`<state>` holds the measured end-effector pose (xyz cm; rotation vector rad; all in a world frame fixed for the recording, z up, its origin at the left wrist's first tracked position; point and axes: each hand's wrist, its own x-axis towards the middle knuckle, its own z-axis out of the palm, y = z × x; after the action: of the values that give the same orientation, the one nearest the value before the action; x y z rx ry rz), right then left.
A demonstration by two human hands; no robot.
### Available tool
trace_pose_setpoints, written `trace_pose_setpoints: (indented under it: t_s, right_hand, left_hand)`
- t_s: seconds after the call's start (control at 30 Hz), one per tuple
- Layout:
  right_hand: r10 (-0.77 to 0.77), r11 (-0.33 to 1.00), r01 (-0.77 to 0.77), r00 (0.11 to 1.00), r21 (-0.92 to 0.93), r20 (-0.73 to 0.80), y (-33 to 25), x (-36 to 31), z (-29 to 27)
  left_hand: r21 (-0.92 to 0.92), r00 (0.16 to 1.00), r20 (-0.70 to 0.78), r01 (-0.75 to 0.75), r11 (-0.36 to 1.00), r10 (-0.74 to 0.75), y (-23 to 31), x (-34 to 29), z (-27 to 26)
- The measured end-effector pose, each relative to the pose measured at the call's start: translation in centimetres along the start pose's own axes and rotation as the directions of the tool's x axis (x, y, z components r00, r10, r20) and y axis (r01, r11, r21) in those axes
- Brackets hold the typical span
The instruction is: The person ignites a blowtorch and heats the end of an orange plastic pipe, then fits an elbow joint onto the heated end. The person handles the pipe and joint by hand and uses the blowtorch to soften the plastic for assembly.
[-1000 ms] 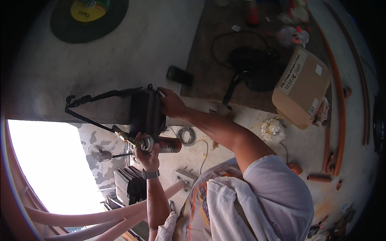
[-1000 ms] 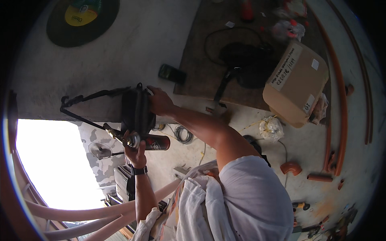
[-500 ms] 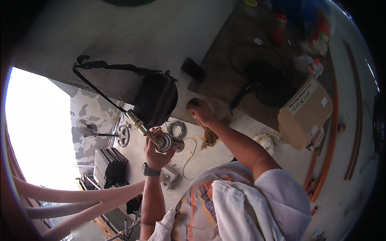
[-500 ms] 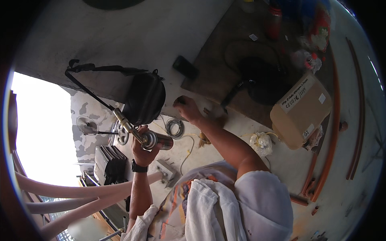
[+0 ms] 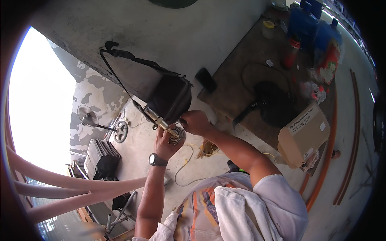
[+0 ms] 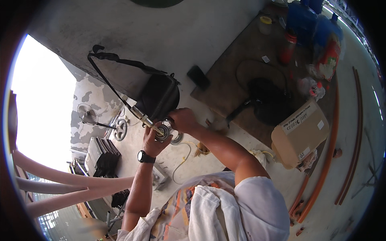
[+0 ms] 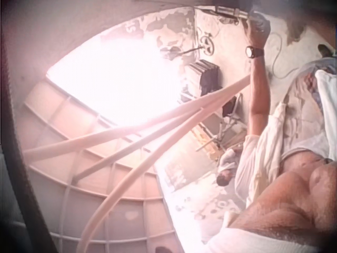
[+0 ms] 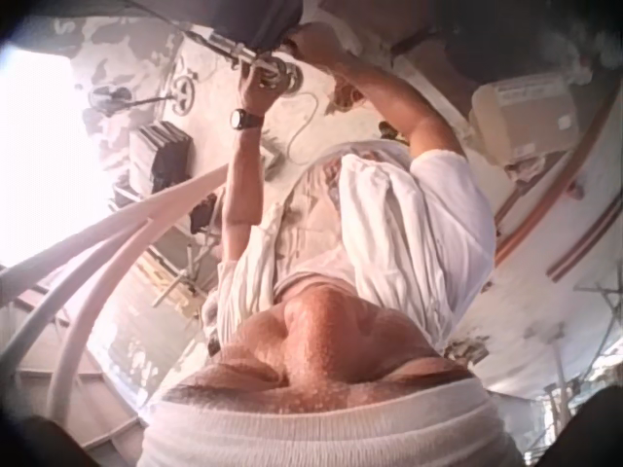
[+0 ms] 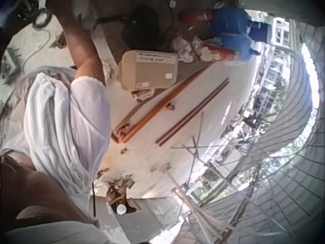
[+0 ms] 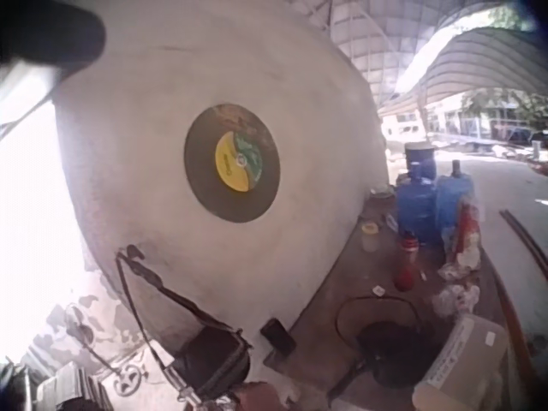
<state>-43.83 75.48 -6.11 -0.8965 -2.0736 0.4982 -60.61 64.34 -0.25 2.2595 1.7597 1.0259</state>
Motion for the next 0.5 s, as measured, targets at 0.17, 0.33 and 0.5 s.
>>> trace_pose_setpoints:
  t_s: [0.17, 0.33, 0.5]
  right_hand:
    - [0.049, 0.978, -0.073, 0.991, -0.194, -0.124, 3.4, 2.3, -3.0]
    - [0.165, 0.974, -0.181, 0.979, -0.137, -0.119, 6.0, 3.1, -4.7]
    - [0.412, 0.909, -0.417, 0.905, 0.028, 0.103, 5.1, -4.7, -2.2]
  left_hand:
    - [0.032, 0.998, -0.049, -0.044, 0.999, 0.046, -0.8, 0.2, 1.2]
    - [0.025, 0.997, -0.076, 0.021, 0.999, -0.019, 0.1, 0.6, 1.3]
    - [0.008, 0.983, -0.152, 0.109, 0.994, -0.106, 1.8, -3.2, 1.5]
